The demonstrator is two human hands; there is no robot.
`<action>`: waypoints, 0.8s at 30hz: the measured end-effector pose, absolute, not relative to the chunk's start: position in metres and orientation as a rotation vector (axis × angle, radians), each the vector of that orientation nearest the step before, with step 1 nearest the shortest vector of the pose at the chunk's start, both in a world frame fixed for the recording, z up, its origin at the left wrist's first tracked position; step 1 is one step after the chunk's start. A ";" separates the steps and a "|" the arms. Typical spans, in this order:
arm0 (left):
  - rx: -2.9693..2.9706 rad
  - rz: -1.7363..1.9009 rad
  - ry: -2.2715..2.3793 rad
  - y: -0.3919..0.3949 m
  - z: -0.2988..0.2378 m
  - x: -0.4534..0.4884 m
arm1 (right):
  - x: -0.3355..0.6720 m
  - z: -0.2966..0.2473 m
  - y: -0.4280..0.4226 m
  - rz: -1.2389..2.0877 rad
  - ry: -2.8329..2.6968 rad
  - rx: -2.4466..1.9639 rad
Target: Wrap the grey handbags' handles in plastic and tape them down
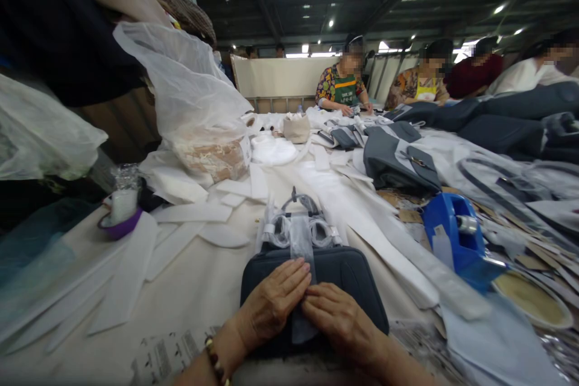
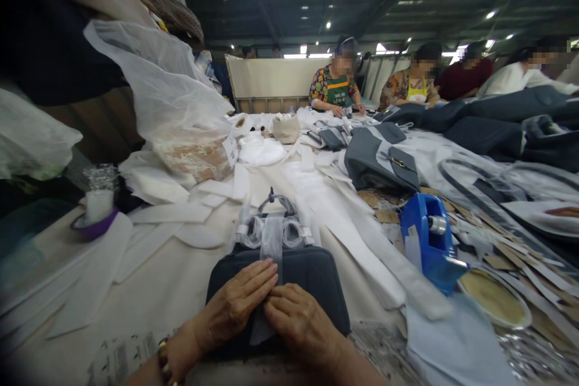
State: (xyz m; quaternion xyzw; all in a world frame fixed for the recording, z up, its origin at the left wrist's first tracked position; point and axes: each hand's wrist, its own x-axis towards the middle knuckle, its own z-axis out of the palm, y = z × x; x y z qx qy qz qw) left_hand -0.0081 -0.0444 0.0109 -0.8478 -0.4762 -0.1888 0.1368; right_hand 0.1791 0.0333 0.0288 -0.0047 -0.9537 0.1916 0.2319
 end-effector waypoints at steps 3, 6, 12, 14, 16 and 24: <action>-2.502 -0.504 -1.379 -0.052 0.012 -0.006 | 0.206 0.021 0.024 0.507 -2.651 0.001; -2.539 -0.400 -1.458 -0.060 0.017 -0.002 | 0.244 0.001 0.013 0.346 -2.413 -0.315; -2.573 -0.272 -1.594 -0.070 0.022 0.009 | 0.276 -0.028 -0.002 0.350 -1.963 -0.977; -2.555 -0.266 -1.580 -0.071 0.020 0.010 | 0.272 -0.025 -0.003 0.576 -1.883 -1.149; -2.521 -0.231 -1.555 -0.071 0.020 0.012 | 0.266 -0.016 0.001 0.901 -1.799 -1.274; -2.272 -0.029 -1.468 -0.072 0.005 0.036 | 0.257 0.020 0.027 1.624 -1.391 -1.317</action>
